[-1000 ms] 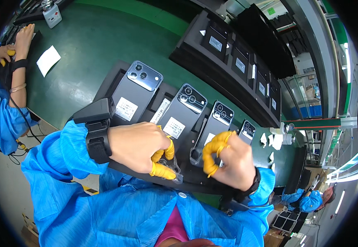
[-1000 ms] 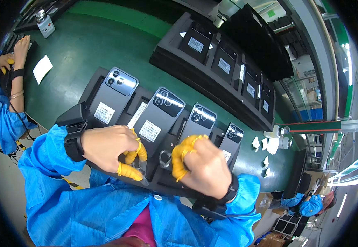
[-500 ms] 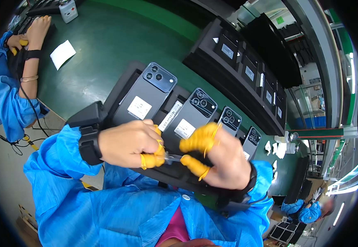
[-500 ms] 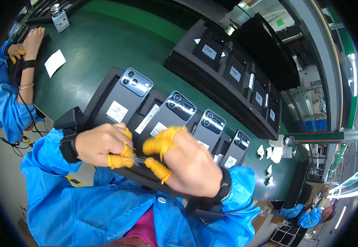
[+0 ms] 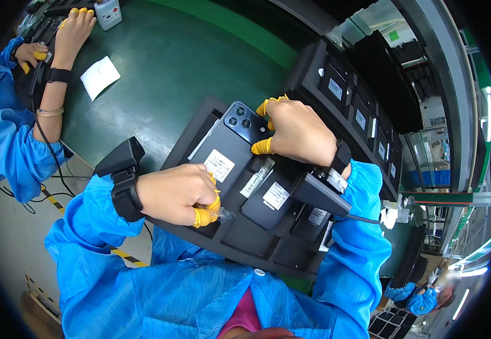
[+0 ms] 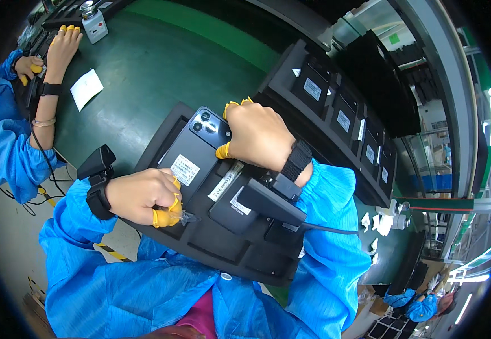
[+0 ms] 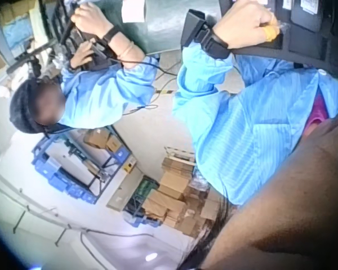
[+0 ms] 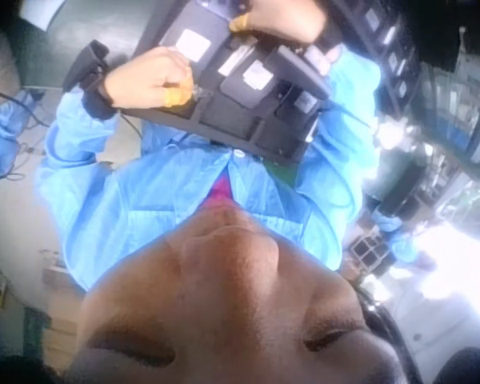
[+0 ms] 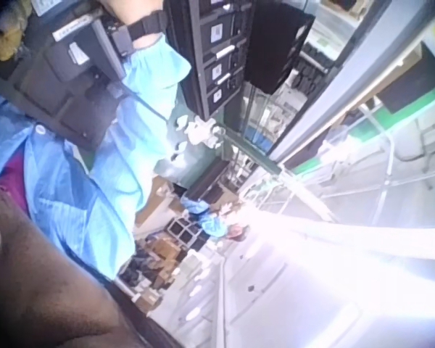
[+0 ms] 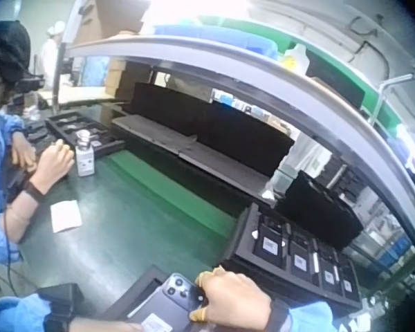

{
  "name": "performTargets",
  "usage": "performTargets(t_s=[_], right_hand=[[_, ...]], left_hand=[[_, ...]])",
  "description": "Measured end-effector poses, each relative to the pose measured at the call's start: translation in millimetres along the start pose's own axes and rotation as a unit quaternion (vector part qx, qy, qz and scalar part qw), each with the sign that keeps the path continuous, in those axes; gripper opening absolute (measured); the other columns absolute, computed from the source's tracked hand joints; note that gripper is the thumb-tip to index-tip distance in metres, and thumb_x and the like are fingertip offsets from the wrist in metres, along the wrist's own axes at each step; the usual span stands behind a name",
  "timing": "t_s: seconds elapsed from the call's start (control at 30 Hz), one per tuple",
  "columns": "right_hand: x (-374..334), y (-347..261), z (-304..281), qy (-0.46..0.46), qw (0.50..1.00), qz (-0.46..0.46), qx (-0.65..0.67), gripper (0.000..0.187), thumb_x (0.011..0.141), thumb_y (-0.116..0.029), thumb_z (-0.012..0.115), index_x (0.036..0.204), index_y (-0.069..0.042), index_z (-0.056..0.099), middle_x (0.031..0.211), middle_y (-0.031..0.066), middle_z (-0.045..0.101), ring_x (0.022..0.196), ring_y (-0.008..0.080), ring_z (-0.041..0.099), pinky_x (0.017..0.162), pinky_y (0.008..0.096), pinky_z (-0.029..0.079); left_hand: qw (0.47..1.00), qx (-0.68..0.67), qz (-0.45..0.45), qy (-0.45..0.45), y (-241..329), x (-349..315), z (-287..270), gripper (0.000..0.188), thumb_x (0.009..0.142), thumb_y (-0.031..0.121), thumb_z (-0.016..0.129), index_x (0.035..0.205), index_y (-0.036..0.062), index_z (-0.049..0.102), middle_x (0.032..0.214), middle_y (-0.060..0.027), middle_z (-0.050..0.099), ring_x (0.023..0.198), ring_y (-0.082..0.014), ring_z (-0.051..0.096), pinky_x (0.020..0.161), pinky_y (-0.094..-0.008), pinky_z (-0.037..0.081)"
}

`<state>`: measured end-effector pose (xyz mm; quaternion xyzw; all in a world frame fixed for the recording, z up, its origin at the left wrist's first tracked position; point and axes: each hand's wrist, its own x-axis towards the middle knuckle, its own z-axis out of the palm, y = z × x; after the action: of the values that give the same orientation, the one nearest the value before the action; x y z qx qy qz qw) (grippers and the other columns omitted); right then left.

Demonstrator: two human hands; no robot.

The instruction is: Cleaning the camera lenses and back surfaces of smartphones on an assembly line.

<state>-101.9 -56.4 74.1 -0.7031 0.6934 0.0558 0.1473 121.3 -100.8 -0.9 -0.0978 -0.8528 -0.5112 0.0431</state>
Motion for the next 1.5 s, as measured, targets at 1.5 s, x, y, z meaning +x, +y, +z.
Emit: performTargets(t_s=[1.5], right_hand=[[-91.8, -13.6, -6.3, 0.232, 0.962, -0.145, 0.009, 0.018, 0.062, 0.005, 0.070, 0.074, 0.000, 0.058, 0.072, 0.0130, 0.056, 0.062, 0.0297, 0.058, 0.054, 0.0344, 0.047]], left_hand=[[0.999, -0.024, -0.003, 0.043, 5.0, 2.0, 6.3, 0.019, 0.076, 0.013, 0.063, 0.066, -0.0035, 0.061, 0.064, -0.0179, 0.059, 0.063, -0.0352, 0.056, 0.064, -0.0403, 0.045]])
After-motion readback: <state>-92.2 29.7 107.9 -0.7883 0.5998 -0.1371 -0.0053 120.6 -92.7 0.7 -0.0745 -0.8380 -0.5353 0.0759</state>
